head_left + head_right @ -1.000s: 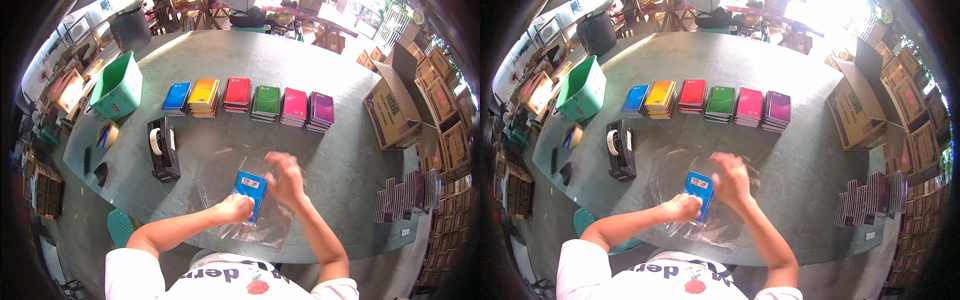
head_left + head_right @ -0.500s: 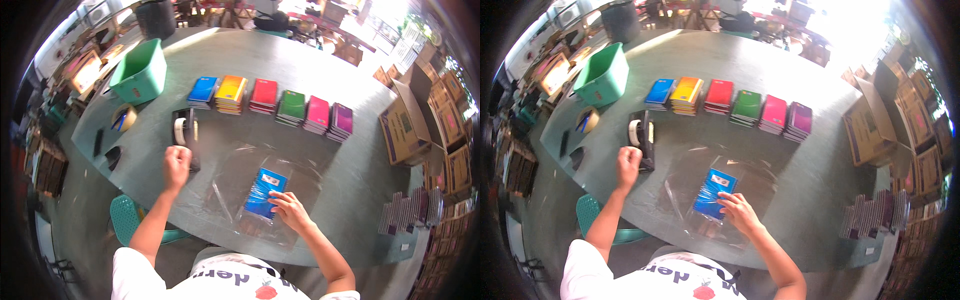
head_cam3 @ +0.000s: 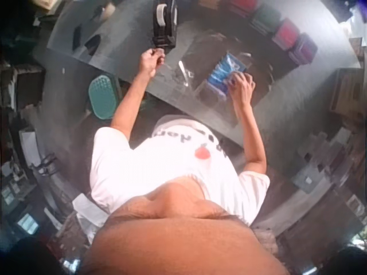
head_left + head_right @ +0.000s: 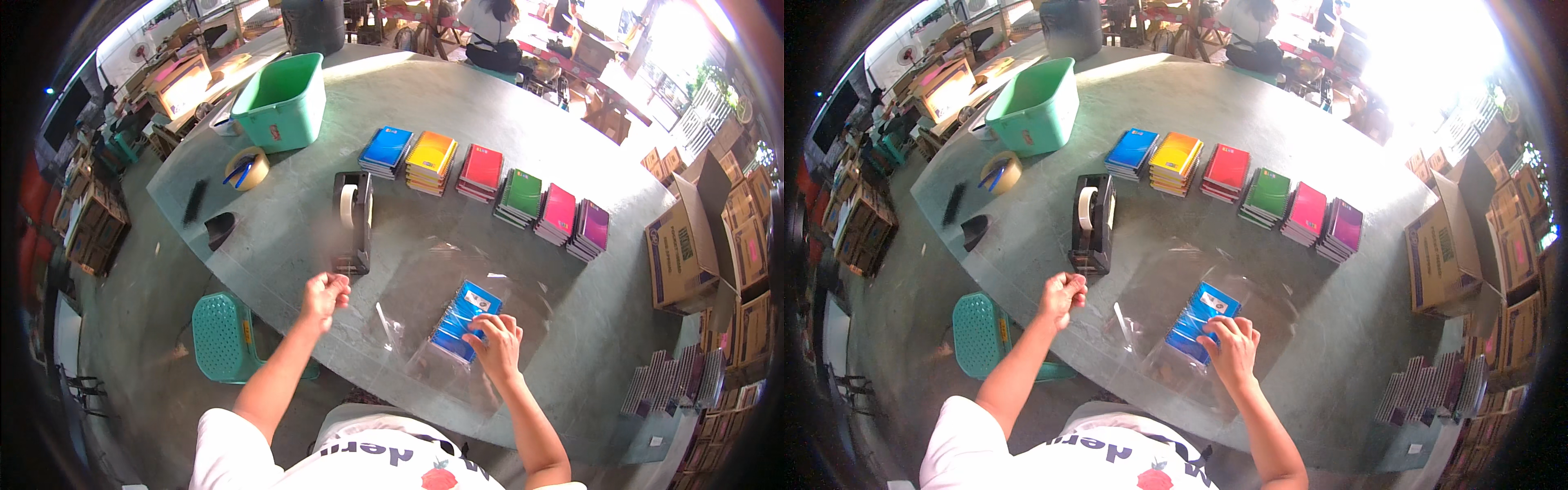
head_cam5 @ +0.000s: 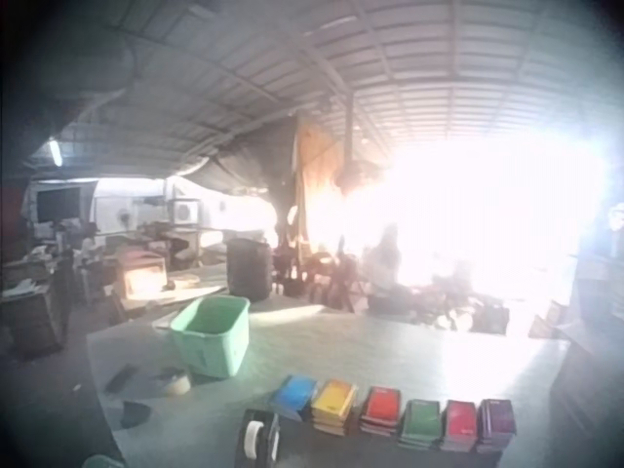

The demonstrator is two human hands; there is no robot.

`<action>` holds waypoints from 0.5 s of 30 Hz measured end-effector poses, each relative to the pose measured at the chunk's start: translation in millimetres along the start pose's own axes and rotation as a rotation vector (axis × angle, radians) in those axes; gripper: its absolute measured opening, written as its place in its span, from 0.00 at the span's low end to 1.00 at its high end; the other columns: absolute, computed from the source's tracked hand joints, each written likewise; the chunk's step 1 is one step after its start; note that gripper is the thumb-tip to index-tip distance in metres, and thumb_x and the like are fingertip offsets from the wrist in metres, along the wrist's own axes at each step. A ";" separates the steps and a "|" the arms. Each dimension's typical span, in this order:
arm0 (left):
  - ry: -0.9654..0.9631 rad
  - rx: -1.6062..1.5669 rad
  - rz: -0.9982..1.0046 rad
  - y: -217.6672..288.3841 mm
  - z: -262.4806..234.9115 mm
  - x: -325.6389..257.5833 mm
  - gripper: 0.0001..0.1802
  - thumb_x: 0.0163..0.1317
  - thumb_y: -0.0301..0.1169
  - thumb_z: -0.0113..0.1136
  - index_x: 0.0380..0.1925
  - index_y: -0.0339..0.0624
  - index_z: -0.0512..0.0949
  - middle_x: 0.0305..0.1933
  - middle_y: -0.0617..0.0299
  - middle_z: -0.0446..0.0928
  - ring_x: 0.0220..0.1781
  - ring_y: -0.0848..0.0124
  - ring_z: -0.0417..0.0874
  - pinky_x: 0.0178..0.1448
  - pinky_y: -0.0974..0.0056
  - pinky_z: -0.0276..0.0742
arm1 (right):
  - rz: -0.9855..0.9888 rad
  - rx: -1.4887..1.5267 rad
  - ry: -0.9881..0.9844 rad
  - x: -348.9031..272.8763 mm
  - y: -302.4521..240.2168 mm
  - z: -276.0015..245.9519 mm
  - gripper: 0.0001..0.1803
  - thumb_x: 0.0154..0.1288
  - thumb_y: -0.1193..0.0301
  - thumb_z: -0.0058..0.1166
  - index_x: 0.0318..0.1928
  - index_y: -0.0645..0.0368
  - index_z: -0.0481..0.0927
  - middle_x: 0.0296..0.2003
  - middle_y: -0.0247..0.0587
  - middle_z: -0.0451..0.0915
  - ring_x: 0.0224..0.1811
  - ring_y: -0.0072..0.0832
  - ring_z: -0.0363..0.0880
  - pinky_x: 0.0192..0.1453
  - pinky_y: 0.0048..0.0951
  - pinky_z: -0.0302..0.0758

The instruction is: The person gathers several stacks of notebooks of different colors by hand and places them into a clear plastic bag, then uses a tape dispenser to seal the bag.

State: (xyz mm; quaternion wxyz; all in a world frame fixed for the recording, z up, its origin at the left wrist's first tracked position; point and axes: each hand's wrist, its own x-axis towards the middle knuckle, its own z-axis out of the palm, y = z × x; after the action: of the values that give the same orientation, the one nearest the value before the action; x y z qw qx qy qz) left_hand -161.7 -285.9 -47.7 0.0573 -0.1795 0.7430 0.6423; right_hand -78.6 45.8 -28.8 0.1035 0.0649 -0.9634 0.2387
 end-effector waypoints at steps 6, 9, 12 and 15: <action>-0.602 1.038 0.345 37.8 5.9 7.2 0.15 0.57 0.39 0.57 0.28 0.36 0.78 0.32 0.47 0.80 0.39 0.51 0.81 0.42 0.53 0.75 | 0.153 0.045 -0.067 -3.9 13.0 9.1 0.48 0.48 0.49 0.63 0.68 0.42 0.56 0.59 0.27 0.71 0.65 0.38 0.58 0.64 0.45 0.53; -0.867 0.879 0.481 77.5 97.9 -22.3 0.22 0.62 0.50 0.50 0.30 0.40 0.77 0.33 0.48 0.79 0.39 0.52 0.80 0.42 0.52 0.73 | 0.220 0.108 -0.052 -6.6 17.1 14.1 0.52 0.47 0.51 0.66 0.70 0.44 0.51 0.58 0.25 0.72 0.66 0.40 0.57 0.66 0.46 0.51; -0.923 0.938 0.692 67.2 170.7 -32.1 0.20 0.60 0.49 0.53 0.31 0.42 0.77 0.31 0.49 0.79 0.37 0.52 0.81 0.40 0.51 0.74 | 0.210 0.146 -0.042 -4.6 16.3 14.3 0.55 0.44 0.53 0.69 0.70 0.44 0.51 0.57 0.27 0.73 0.65 0.41 0.58 0.66 0.47 0.53; -0.901 1.072 0.779 53.7 202.5 -27.1 0.22 0.55 0.50 0.59 0.32 0.40 0.76 0.33 0.49 0.80 0.39 0.53 0.81 0.41 0.52 0.75 | 0.200 0.125 -0.036 -6.2 18.3 20.3 0.54 0.44 0.55 0.69 0.70 0.46 0.51 0.57 0.36 0.71 0.63 0.42 0.62 0.63 0.47 0.58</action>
State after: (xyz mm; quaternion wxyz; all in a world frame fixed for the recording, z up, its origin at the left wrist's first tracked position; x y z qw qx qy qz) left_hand -184.3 -77.3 -23.0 0.2021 0.4214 0.8650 0.1826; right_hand -79.2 52.7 -56.0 0.0575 -0.0209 -0.9499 0.3064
